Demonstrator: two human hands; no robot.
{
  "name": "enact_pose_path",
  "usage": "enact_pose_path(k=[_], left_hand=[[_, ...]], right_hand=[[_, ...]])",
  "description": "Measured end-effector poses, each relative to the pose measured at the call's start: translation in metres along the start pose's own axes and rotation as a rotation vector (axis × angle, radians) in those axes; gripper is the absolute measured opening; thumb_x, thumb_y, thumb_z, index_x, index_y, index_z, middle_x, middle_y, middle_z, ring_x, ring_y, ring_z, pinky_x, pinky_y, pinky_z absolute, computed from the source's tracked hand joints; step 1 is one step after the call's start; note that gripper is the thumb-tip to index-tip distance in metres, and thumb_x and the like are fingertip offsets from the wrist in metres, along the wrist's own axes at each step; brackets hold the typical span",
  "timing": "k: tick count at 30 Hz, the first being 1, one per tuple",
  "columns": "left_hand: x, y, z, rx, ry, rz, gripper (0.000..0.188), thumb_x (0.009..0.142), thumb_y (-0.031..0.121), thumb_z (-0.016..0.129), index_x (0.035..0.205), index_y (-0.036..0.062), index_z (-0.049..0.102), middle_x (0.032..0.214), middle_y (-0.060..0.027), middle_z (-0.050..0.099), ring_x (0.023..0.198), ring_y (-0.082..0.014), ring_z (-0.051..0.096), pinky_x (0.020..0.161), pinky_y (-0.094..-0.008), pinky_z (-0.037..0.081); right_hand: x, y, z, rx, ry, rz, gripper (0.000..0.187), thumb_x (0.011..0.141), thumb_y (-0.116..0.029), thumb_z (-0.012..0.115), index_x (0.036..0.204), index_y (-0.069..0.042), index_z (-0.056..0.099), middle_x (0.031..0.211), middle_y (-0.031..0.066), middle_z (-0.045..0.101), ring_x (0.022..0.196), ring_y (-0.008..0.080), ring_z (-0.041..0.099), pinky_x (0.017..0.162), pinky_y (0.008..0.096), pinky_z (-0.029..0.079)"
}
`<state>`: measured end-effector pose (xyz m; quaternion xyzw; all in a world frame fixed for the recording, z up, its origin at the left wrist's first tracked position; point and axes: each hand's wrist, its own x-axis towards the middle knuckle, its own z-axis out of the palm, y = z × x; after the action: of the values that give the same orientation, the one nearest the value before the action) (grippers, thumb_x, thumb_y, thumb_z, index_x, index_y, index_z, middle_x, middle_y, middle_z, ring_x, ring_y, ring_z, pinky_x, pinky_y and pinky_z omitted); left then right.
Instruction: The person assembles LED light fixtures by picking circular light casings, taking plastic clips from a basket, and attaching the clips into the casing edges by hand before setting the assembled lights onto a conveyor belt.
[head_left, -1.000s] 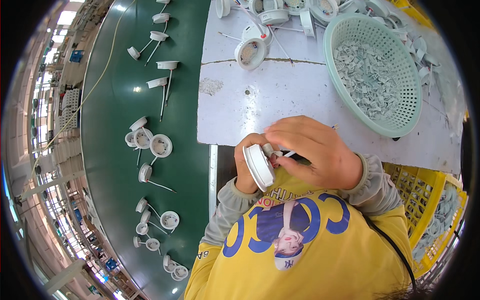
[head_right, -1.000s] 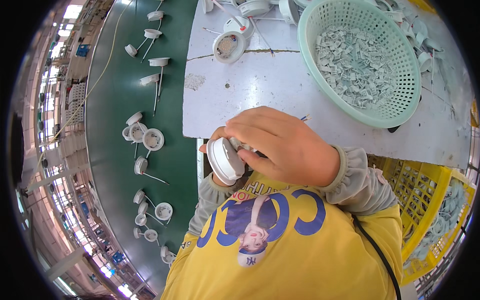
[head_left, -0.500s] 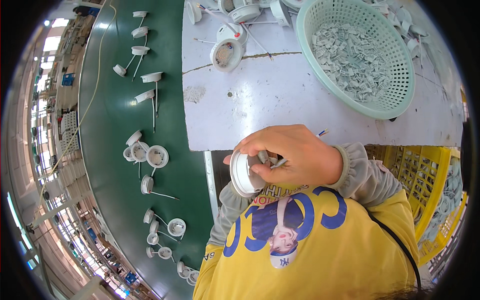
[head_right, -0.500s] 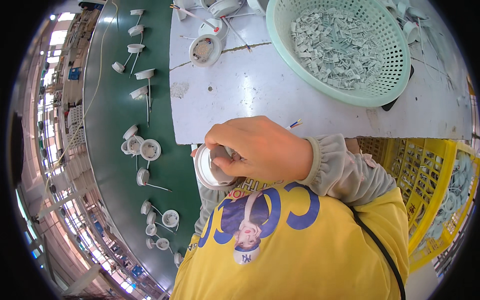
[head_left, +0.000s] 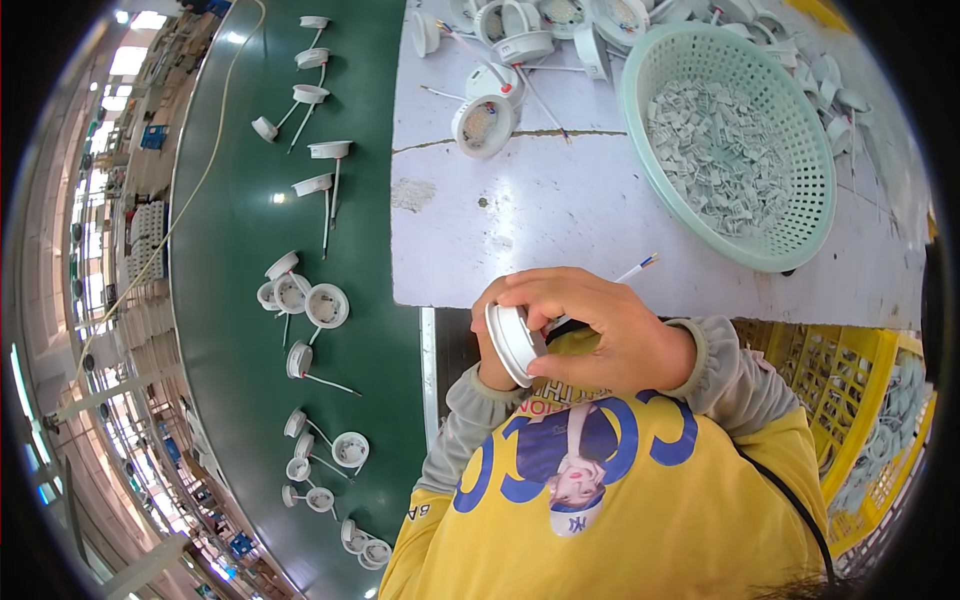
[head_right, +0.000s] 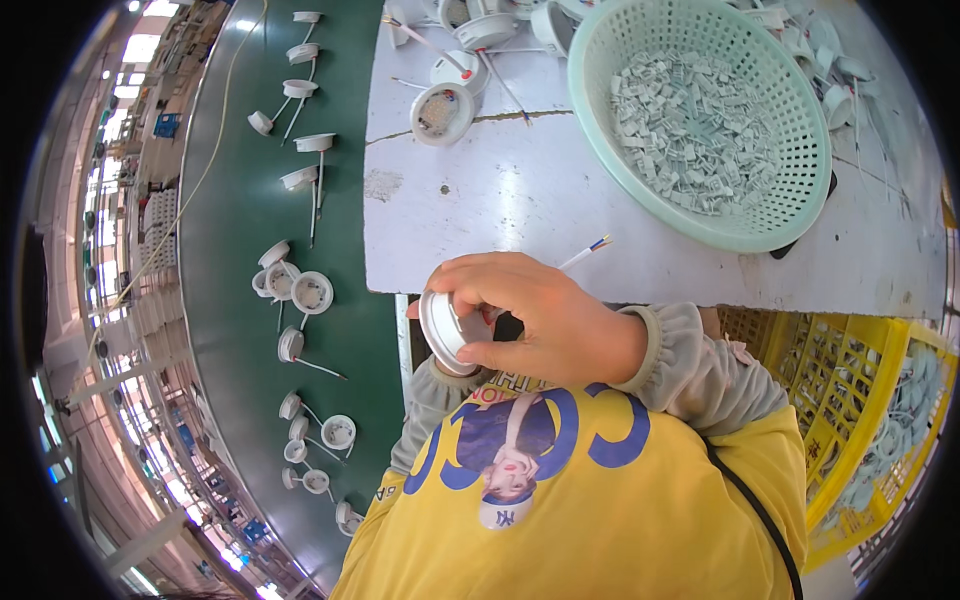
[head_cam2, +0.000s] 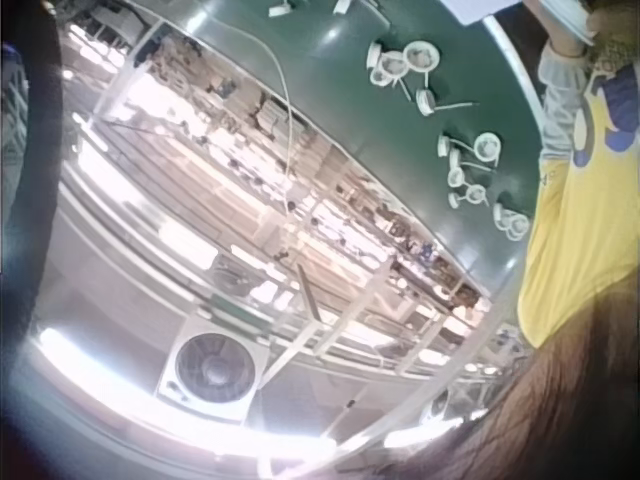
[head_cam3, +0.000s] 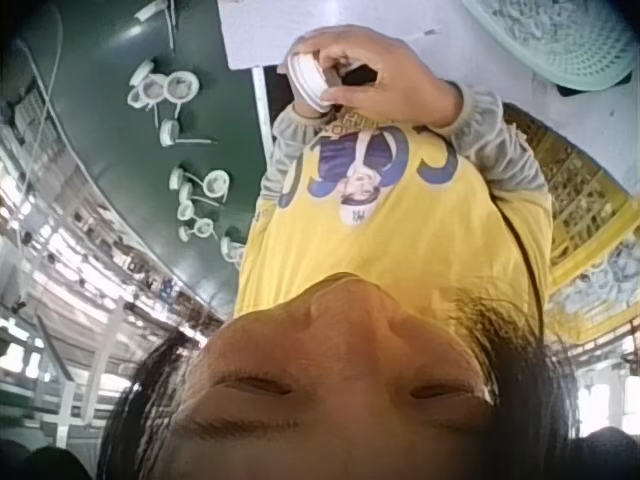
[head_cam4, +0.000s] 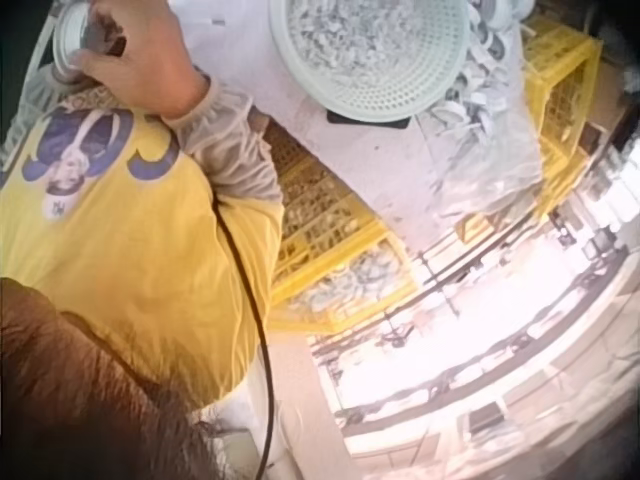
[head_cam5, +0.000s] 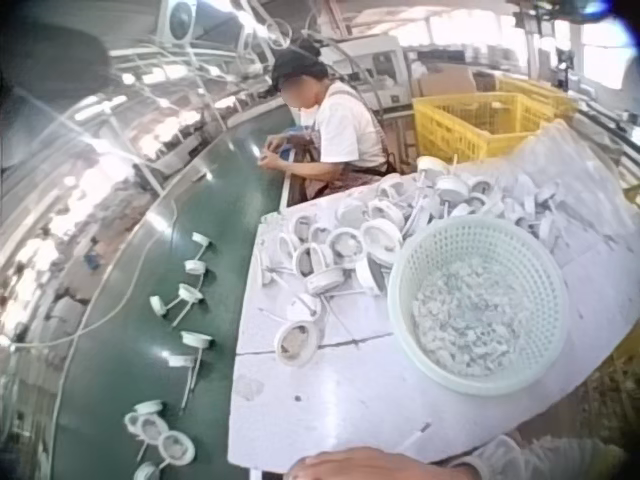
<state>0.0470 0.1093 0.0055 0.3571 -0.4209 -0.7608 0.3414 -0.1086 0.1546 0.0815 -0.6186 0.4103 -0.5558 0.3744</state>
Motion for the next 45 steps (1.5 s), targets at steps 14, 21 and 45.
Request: enact_pose_path(k=[14,21,45], left_hand=[[0.007,0.028,0.029,0.100,-0.158,0.293,0.046,0.084,0.046,0.051,0.093,0.0009,0.051,0.081,-0.0080,0.054,0.073,-0.0151,0.051,0.064,-0.0250,0.041],[0.045,0.053,-0.017,0.466,0.387,0.587,0.021,0.090,0.022,0.044,0.088,0.0029,0.053,0.083,-0.0045,0.052,0.071,-0.0126,0.051,0.062,-0.0239,0.043],[0.031,0.086,-0.206,0.944,0.609,0.297,0.023,0.079,0.010,0.060,0.096,-0.0050,0.055,0.087,-0.0082,0.059,0.077,-0.0139,0.053,0.070,-0.0260,0.044]], right_hand=[[-0.036,-0.021,-0.051,-0.402,-0.318,0.242,0.020,0.074,-0.006,0.062,0.093,-0.002,0.057,0.080,0.0131,0.059,0.067,0.0310,0.055,0.058,0.0337,0.043],[-0.198,-0.094,-0.194,-0.846,1.094,0.481,0.010,0.087,-0.009,0.052,0.091,-0.002,0.058,0.070,-0.0036,0.052,0.059,0.0035,0.041,0.052,0.0193,0.034],[-0.027,-0.003,-0.228,-1.058,-0.110,0.350,0.012,0.075,-0.004,0.056,0.086,-0.001,0.058,0.089,0.0143,0.057,0.083,0.0323,0.055,0.070,0.0400,0.044]])
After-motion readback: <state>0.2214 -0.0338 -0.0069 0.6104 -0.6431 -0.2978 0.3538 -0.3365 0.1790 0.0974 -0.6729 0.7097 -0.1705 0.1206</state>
